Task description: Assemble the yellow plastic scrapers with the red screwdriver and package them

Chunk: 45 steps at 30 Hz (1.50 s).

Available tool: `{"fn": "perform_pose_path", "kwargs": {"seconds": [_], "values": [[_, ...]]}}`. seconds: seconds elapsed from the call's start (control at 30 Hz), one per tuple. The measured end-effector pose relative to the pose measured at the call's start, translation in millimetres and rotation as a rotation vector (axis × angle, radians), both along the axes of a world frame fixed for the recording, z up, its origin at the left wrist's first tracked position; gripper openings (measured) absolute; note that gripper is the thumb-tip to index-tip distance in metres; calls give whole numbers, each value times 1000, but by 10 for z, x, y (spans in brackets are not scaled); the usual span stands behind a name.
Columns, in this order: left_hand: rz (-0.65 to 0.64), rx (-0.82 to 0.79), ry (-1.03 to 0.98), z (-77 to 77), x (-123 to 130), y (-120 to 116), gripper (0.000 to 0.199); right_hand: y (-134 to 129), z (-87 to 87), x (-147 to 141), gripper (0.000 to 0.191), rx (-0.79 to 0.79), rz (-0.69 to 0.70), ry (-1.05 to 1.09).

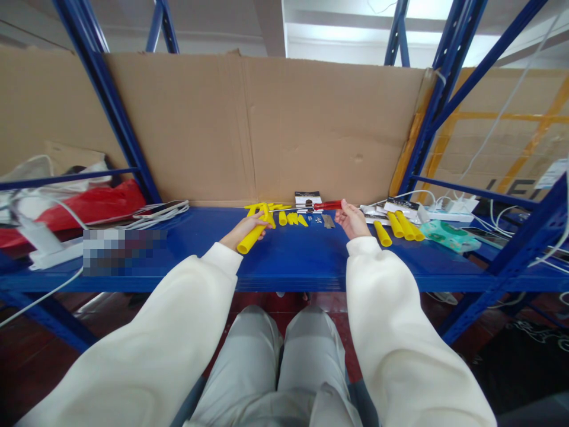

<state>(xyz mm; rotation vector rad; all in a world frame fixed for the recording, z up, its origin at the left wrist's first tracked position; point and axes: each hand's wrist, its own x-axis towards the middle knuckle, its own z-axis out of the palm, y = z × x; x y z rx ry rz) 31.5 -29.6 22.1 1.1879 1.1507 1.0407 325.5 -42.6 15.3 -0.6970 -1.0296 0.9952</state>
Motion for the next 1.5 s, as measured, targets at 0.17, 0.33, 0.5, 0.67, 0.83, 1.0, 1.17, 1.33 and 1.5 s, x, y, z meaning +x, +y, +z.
{"fn": "perform_pose_path", "kwargs": {"seconds": [0.17,0.33,0.5,0.67,0.83,1.0,1.17,1.33,1.5], "values": [[6,3,10,5,4,-6,75,-10,2,-10,49,-19,-17,-16],[0,-8,9,-14,2,24,77,-20,4,-16,51,-32,-29,-32],[-2,-8,0,-6,1,14,78,15,-16,6,53,-71,-55,-54],[4,-15,-3,30,12,-37,75,46,-34,20,55,-119,-84,-67],[1,-17,3,27,12,-27,76,50,-47,12,55,-131,-102,-75],[-7,-16,7,9,-4,12,79,78,-70,38,52,-136,-98,-89],[-11,-6,20,0,-9,24,78,77,-62,40,43,-175,-92,-88],[-7,1,14,5,-1,4,77,52,-53,13,36,-167,-129,-97],[-16,-13,-8,6,-5,10,77,32,-40,20,32,-114,-95,-80]]}}
